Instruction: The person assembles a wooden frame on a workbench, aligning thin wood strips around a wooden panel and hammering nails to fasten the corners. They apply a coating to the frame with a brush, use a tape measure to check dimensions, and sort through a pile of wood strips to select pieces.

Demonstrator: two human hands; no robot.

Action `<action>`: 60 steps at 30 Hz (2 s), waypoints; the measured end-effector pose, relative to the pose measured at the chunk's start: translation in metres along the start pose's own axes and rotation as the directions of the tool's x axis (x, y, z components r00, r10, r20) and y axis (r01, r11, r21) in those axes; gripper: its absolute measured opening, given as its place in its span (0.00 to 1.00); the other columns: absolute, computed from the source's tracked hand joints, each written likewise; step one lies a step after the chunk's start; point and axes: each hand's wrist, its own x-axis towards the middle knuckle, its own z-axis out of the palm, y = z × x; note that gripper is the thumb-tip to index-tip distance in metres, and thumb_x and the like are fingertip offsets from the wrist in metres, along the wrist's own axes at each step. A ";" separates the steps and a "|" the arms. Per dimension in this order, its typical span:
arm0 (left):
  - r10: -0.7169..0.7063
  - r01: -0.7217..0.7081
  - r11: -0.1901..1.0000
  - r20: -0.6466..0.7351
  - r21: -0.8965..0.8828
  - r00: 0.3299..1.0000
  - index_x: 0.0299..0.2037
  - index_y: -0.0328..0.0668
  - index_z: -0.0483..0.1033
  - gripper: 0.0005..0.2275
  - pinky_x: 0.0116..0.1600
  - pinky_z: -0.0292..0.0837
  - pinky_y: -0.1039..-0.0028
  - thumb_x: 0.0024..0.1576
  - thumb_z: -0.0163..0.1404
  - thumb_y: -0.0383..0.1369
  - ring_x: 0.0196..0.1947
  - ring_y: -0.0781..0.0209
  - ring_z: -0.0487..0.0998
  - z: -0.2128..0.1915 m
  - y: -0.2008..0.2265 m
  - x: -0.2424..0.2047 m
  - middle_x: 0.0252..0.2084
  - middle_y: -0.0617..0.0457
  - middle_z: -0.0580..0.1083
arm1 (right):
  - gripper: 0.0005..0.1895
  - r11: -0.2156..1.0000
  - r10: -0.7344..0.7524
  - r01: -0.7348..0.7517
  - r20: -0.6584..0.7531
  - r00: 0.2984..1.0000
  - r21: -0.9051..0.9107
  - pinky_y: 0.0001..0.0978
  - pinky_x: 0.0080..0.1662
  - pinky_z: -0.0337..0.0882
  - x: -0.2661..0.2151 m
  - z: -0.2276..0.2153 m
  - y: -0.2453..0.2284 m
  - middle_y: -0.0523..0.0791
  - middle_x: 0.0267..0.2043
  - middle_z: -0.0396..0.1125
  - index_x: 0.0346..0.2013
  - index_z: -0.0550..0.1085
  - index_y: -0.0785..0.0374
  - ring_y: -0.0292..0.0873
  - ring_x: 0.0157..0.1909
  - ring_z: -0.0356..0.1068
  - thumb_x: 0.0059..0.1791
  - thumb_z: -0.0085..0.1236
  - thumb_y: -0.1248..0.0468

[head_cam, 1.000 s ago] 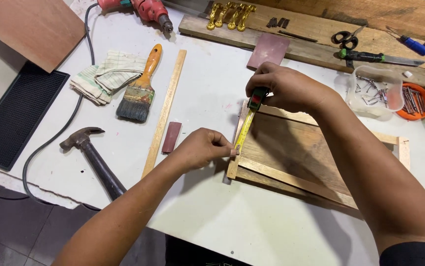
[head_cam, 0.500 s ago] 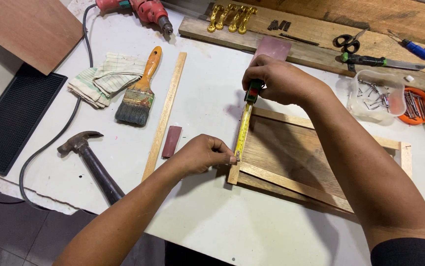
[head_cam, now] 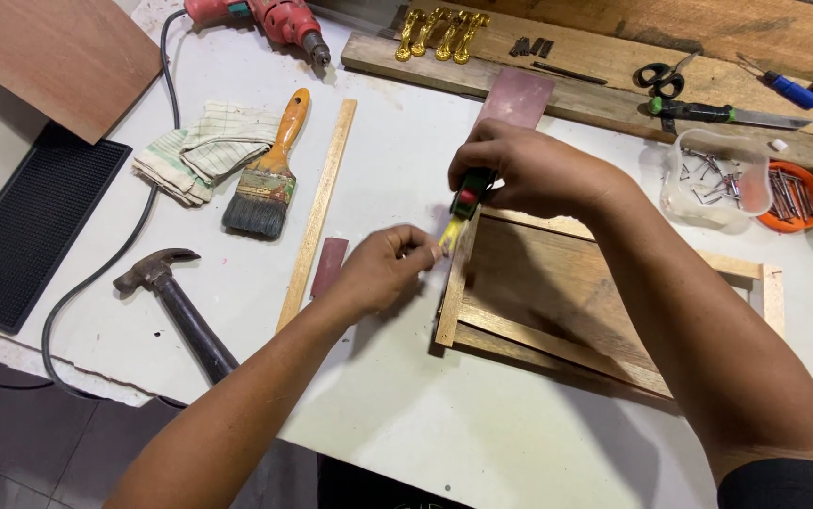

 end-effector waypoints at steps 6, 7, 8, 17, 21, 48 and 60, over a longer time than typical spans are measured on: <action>0.082 -0.107 0.988 -0.209 -0.114 0.974 0.48 0.42 0.71 0.12 0.28 0.74 0.70 0.58 0.55 0.35 0.31 0.70 0.80 0.004 0.022 -0.004 0.38 0.50 0.78 | 0.19 0.998 -0.037 0.042 -0.101 0.994 0.049 0.41 0.48 0.75 -0.018 0.010 -0.030 0.45 0.48 0.69 0.48 0.76 0.54 0.47 0.49 0.72 0.44 0.70 0.62; 0.086 -0.111 0.987 -0.209 -0.112 0.974 0.48 0.42 0.71 0.12 0.28 0.74 0.70 0.58 0.55 0.35 0.31 0.70 0.80 0.002 0.022 -0.004 0.38 0.50 0.78 | 0.19 0.998 -0.037 0.041 -0.104 0.994 0.046 0.41 0.48 0.75 -0.020 0.010 -0.035 0.45 0.48 0.69 0.48 0.76 0.54 0.47 0.49 0.72 0.44 0.70 0.62; 0.160 -0.171 0.985 -0.253 -0.020 0.954 0.52 0.43 0.69 0.14 0.34 0.76 0.73 0.59 0.55 0.35 0.33 0.70 0.81 0.000 0.022 -0.004 0.42 0.53 0.78 | 0.20 0.998 0.039 -0.034 -0.117 0.992 0.048 0.41 0.48 0.74 -0.021 0.010 -0.040 0.45 0.46 0.70 0.49 0.76 0.54 0.47 0.47 0.73 0.44 0.71 0.61; 0.584 -0.596 0.801 -0.141 -0.064 0.800 0.62 0.40 0.73 0.19 0.54 0.77 0.77 0.60 0.56 0.33 0.46 0.70 0.80 -0.049 0.020 0.040 0.53 0.52 0.78 | 0.24 0.845 0.301 -0.143 -0.237 0.924 0.515 0.32 0.42 0.77 0.000 0.022 -0.030 0.44 0.44 0.76 0.57 0.72 0.57 0.37 0.42 0.77 0.48 0.65 0.60; 0.566 -0.587 0.804 -0.177 -0.097 0.805 0.63 0.39 0.75 0.19 0.52 0.77 0.77 0.63 0.56 0.33 0.45 0.71 0.78 -0.073 0.019 0.074 0.48 0.53 0.80 | 0.23 0.743 0.458 -0.273 -0.166 0.874 0.612 0.29 0.35 0.77 0.022 0.017 -0.033 0.46 0.40 0.76 0.57 0.72 0.58 0.36 0.36 0.77 0.49 0.62 0.58; 0.712 -0.214 0.588 -0.373 0.780 0.595 0.48 0.45 0.84 0.14 0.47 0.72 0.58 0.54 0.58 0.38 0.44 0.45 0.80 -0.071 0.053 0.106 0.44 0.42 0.80 | 0.24 0.894 0.446 -0.436 -0.306 0.841 0.105 0.45 0.56 0.71 0.057 0.049 0.033 0.49 0.55 0.71 0.56 0.76 0.56 0.51 0.55 0.72 0.51 0.60 0.48; 0.391 -0.269 0.840 -0.182 0.472 0.902 0.47 0.46 0.84 0.16 0.47 0.78 0.68 0.53 0.60 0.43 0.39 0.57 0.85 0.007 0.027 0.096 0.38 0.48 0.83 | 0.15 0.895 0.322 -0.414 -0.399 0.859 -0.169 0.47 0.56 0.69 -0.054 0.089 0.031 0.47 0.50 0.70 0.51 0.79 0.52 0.51 0.56 0.67 0.52 0.60 0.52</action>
